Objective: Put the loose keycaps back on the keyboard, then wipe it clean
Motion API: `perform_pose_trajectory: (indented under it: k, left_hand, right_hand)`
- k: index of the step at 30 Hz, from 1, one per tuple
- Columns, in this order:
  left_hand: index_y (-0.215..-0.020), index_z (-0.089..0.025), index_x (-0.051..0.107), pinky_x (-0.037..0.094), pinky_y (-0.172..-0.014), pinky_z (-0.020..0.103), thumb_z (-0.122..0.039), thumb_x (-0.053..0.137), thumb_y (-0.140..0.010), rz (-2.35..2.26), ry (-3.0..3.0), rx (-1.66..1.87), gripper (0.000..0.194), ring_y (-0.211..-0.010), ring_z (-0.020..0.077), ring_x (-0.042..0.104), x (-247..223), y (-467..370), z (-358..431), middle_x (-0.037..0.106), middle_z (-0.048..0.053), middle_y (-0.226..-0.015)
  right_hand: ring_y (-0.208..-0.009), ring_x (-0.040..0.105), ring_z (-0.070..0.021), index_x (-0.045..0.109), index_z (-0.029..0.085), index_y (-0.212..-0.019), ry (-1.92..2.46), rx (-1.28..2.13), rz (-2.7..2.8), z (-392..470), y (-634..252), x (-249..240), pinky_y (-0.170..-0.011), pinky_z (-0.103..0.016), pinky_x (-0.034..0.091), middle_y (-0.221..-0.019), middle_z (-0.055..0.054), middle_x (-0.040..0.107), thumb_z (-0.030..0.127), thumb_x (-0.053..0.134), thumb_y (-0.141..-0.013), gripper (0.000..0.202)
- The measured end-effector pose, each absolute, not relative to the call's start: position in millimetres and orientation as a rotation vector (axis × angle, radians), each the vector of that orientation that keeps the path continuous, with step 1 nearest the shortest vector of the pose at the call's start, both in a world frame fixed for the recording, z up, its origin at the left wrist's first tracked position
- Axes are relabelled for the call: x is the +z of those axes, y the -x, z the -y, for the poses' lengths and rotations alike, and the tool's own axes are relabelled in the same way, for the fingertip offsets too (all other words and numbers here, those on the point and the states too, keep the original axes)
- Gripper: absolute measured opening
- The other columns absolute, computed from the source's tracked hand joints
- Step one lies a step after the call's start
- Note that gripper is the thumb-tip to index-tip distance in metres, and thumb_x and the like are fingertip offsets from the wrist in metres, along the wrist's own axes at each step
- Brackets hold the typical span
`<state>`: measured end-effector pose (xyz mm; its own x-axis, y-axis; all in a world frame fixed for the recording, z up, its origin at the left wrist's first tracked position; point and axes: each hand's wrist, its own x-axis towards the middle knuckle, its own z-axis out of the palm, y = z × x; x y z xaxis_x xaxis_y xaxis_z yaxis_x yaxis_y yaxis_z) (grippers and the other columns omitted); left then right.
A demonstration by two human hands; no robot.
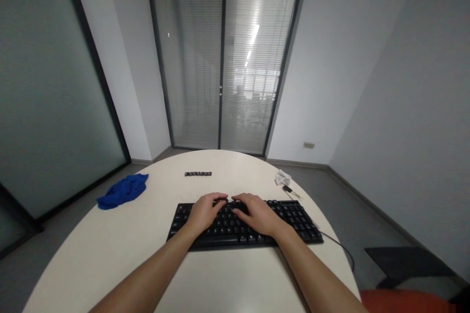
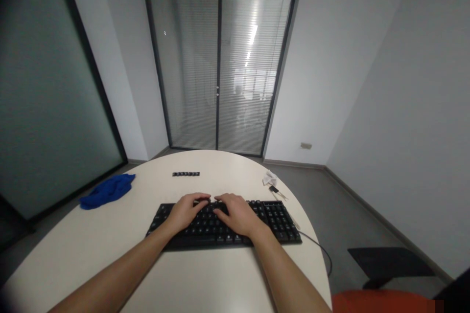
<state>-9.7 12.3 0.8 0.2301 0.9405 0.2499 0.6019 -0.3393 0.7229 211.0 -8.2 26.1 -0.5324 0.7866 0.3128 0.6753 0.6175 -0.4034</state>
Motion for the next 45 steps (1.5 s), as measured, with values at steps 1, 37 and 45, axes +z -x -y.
perform_pose_trajectory:
  k: [1, 37, 45]
  left_hand:
    - [-0.109, -0.026, 0.075, 0.049, -0.100, 0.032, -0.031, 0.060, -0.090, -1.419, -2.037, 0.911, 0.024, -0.109, 0.0215, 0.067, 0, 9, -13, 0.075, 0.000, -0.115]
    - [-0.105, -0.024, 0.072, 0.048, -0.093, 0.031, -0.021, 0.059, -0.091, -1.419, -2.258, 0.870, 0.019, -0.101, 0.0207, 0.066, 10, 3, -3, 0.075, 0.002, -0.104]
    - [-0.106, -0.023, 0.070, 0.050, -0.090, 0.030, -0.026, 0.056, -0.091, -1.484, -2.254, 0.847, 0.020, -0.100, 0.0209, 0.067, 12, 1, 0, 0.075, 0.003, -0.105]
  right_hand:
    - [-0.114, 0.061, -0.0254, 0.061, 0.019, -0.128, 1.147, 0.318, 2.377, 7, -211, 24, -0.103, -0.039, 0.044, -0.123, -0.009, 0.068, 0.038, 0.057, -0.096, 0.038]
    - [-0.109, 0.063, -0.0250, 0.061, 0.020, -0.123, 1.125, 0.355, 2.377, 5, -210, 26, -0.098, -0.040, 0.048, -0.116, -0.010, 0.069, 0.032, 0.059, -0.094, 0.032]
    - [-0.112, 0.061, -0.0226, 0.064, 0.023, -0.122, 1.037, 0.271, 2.462, 9, -211, 35, -0.099, -0.037, 0.047, -0.116, -0.007, 0.070, 0.030, 0.055, -0.097, 0.027]
